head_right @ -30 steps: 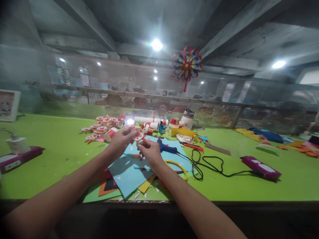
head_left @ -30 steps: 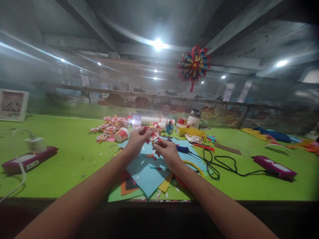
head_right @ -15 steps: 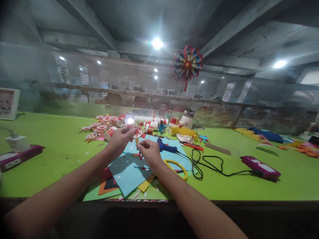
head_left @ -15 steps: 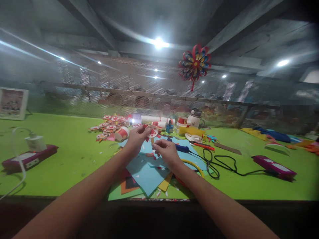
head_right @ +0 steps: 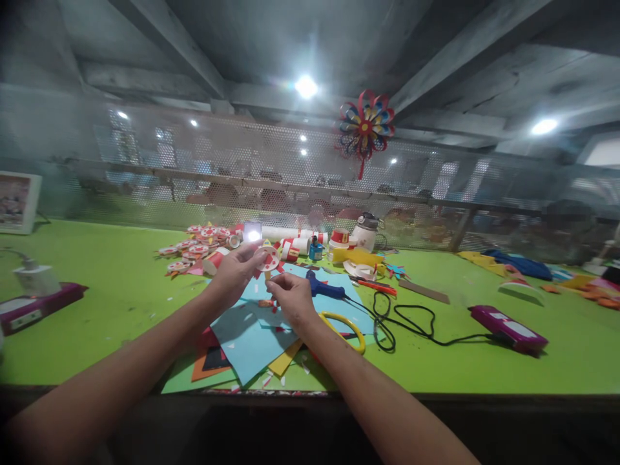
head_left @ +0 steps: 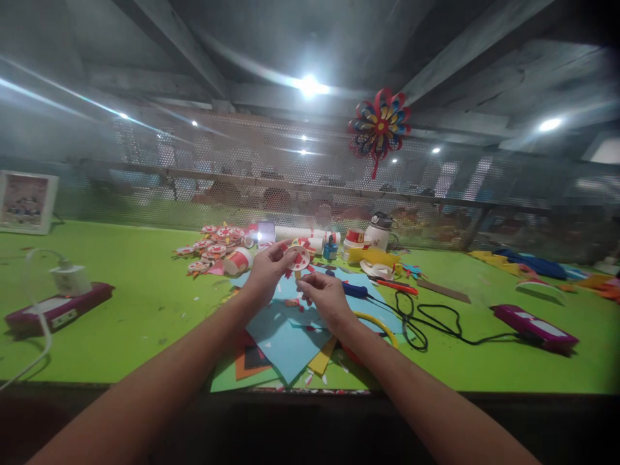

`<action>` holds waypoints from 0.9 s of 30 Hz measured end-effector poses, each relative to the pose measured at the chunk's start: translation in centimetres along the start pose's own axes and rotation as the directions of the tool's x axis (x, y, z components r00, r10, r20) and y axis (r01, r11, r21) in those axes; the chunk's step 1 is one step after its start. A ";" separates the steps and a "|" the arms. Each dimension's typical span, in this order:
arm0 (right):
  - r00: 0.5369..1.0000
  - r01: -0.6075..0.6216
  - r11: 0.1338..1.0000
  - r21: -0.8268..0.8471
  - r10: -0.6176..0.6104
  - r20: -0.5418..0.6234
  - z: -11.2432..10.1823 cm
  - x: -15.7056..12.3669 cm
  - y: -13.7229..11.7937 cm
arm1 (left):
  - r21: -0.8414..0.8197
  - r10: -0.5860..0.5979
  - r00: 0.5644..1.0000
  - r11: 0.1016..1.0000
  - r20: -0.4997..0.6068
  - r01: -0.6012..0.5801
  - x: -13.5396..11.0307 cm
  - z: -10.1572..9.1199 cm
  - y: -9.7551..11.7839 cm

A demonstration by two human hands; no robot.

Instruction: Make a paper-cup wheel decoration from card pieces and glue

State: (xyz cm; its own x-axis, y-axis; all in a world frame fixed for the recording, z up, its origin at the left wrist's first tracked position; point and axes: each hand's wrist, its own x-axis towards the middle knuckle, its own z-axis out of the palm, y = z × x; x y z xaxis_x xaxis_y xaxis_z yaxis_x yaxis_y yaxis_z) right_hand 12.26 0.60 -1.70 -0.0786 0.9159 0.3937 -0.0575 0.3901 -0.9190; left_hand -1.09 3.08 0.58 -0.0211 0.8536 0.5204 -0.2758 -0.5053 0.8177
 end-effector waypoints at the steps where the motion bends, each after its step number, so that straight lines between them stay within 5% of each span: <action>1: 1.000 -0.001 1.000 0.001 0.001 -0.006 0.0 0.0 0.0 | -0.013 -0.013 1.000 1.000 -0.002 0.013 -0.1 0.1 0.1; 8: 1.000 0.011 1.000 0.016 -0.010 -0.017 -0.1 0.0 -0.2 | 0.001 -0.018 0.998 1.000 0.058 0.018 -0.4 0.5 0.5; 27: 1.000 0.011 0.991 0.134 -0.009 -0.023 -1.2 0.4 -1.1 | -0.055 -0.057 0.998 0.997 -0.002 0.057 -0.4 0.6 1.1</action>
State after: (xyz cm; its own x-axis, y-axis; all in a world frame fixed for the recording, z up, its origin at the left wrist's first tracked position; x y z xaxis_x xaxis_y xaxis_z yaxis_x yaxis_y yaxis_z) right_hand 13.45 0.63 -0.58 -0.0554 0.9145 0.4009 -0.1910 0.3844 -0.9032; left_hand -0.84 2.13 1.41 -0.0074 0.8814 0.4723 -0.3294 -0.4481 0.8311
